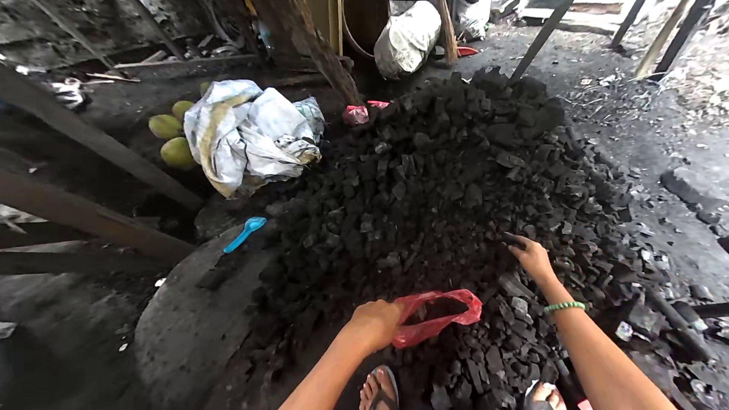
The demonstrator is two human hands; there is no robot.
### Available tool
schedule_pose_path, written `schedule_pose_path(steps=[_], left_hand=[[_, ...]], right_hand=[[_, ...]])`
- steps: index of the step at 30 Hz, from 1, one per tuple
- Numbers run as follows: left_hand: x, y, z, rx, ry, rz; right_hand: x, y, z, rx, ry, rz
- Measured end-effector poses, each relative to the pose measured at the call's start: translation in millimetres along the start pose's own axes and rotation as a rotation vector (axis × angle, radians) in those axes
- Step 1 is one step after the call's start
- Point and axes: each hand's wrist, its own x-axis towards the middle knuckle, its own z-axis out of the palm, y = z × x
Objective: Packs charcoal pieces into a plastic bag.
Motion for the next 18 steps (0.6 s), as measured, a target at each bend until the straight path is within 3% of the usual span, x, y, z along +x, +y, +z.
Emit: schedule_pose_path(steps=[4, 8, 12, 14, 16, 18], left_hand=[[1.9, -0.6, 3.3, 0.006, 0.007, 0.013], [4.9, -5.9, 6.3, -0.008, 0.018, 0.027], [2.8, -8.7, 7.7, -0.014, 0.026, 0.027], [2.1, -9.1, 8.3, -0.006, 0.022, 0.029], [0.6, -5.7, 6.5, -0.002, 0.015, 0.030], [-2.5, -1.3, 4.7, -0.019, 0.025, 0.027]], right_hand=[[-49.3, 42.8, 7.4, 0.041, 0.279, -0.085], [-89.2, 67.5, -2.9, 0.045, 0.461, -0.006], [-110.6, 94.9, -64.2, 0.305, 1.180, 0.374], [-104.4, 105.0, -80.7, 0.335, 1.360, 0.368], [-101.4, 73.6, -70.4, 0.347, 1.141, 0.173], [-88.3, 42.5, -40.3, 0.196, 0.706, 0.000]])
